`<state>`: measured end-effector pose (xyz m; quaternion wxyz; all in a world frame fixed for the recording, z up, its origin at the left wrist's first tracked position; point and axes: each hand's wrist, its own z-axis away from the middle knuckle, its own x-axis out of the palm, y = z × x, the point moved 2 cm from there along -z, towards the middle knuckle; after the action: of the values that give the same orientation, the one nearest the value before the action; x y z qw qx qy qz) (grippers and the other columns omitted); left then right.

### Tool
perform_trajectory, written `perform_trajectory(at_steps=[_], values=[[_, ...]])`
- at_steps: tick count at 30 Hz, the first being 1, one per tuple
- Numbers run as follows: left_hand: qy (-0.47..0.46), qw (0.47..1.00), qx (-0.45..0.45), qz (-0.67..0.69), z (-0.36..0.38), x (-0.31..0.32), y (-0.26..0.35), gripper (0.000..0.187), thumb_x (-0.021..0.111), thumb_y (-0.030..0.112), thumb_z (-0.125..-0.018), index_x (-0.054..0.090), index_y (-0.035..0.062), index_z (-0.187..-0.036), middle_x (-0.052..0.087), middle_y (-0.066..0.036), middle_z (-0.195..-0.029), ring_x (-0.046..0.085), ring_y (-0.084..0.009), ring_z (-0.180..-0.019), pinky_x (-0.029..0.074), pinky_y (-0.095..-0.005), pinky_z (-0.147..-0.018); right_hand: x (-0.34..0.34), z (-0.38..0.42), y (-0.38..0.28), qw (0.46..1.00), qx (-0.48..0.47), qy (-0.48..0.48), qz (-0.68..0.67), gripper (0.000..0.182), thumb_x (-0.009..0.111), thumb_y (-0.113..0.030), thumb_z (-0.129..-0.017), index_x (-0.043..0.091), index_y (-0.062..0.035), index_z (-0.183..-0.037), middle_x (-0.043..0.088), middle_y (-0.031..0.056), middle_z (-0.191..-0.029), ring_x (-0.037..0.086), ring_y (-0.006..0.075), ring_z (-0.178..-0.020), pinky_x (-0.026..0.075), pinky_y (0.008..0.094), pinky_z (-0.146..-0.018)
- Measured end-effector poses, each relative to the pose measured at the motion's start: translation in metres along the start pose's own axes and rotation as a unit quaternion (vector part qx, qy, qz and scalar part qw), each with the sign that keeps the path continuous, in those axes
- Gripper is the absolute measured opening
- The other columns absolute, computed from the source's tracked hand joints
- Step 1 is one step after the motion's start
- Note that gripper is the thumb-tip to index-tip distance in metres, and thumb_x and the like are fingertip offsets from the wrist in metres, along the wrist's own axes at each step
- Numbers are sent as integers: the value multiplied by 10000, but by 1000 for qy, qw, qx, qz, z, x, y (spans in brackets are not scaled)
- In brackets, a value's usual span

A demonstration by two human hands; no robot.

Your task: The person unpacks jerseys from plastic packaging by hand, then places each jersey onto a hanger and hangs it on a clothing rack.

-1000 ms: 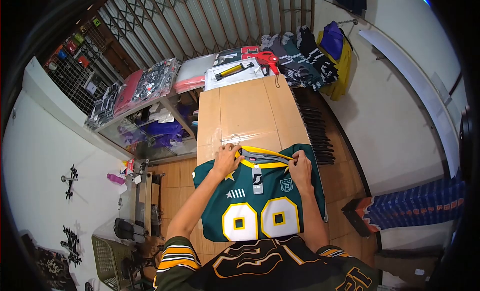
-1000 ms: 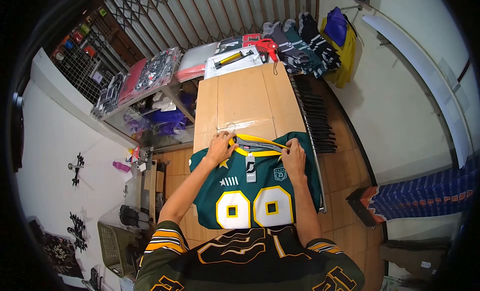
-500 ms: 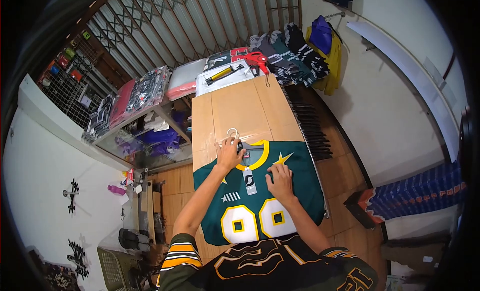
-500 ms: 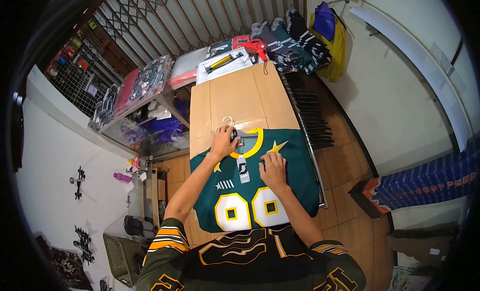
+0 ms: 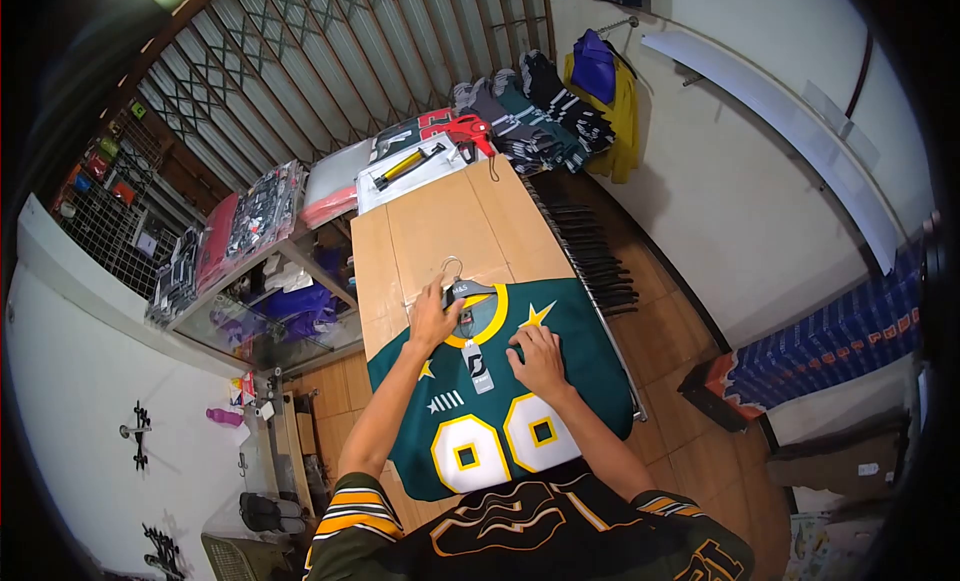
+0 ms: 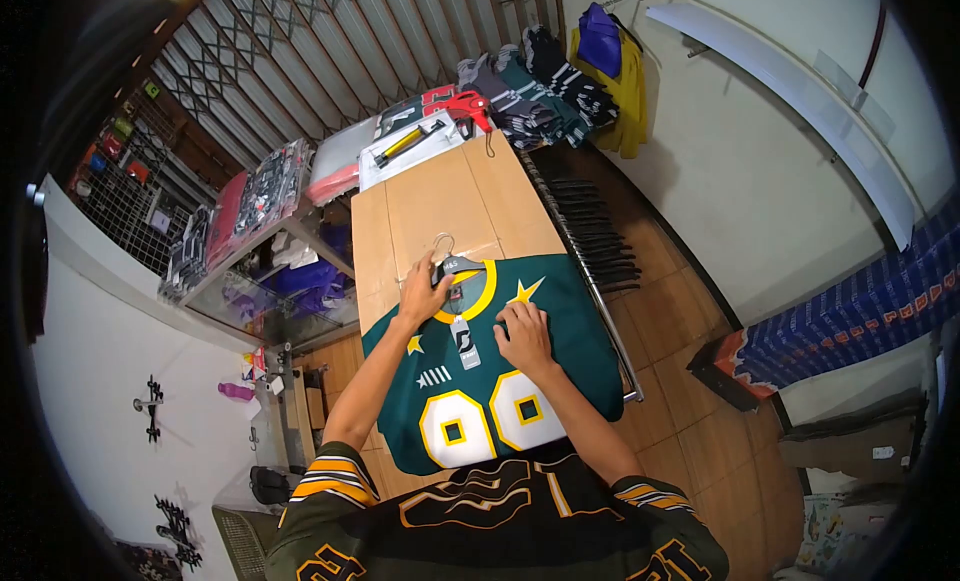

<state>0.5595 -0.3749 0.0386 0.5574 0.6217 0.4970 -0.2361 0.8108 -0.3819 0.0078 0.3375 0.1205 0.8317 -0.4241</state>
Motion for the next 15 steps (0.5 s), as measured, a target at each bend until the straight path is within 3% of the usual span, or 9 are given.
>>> perform_trajectory(at_steps=[3, 9, 13, 15], values=[[36, 997, -61, 4, 24, 1, -39, 524, 668, 287, -938, 535, 36, -1378, 611, -221, -1214, 579, -402, -1140, 444, -529, -977, -1, 0, -2, 1000, -2, 5, 6, 191, 759, -127, -816, 652, -92, -970, 625, 72, -1056, 562, 273, -1076, 419, 424, -935], [6, 993, -63, -99, 75, -22, -63, 401, 641, 298, -965, 589, 38, -1265, 588, -179, -1173, 538, -373, -1174, 420, -530, -971, -1, 0, -3, 1000, -6, 9, 15, 172, 749, -128, -822, 652, -89, -958, 638, 83, -1044, 575, 277, -1053, 427, 426, -915], [46, 998, -25, -24, 81, -24, -66, 288, 652, 228, -971, 594, 33, -1173, 576, -197, -1121, 613, -411, -1028, 500, -497, -858, -5, 4, -6, 1000, 0, 24, 4, 178, 737, -120, -832, 658, -72, -984, 648, 99, -1053, 585, 299, -1056, 436, 432, -924], [66, 998, -5, -3, 88, -32, -54, 270, 656, 208, -969, 592, 34, -1165, 576, -199, -1108, 623, -423, -986, 514, -490, -819, -8, 13, -7, 996, 57, 38, -52, 212, 720, -104, -841, 657, -52, -1037, 652, 130, -1074, 593, 339, -1063, 456, 441, -926]])
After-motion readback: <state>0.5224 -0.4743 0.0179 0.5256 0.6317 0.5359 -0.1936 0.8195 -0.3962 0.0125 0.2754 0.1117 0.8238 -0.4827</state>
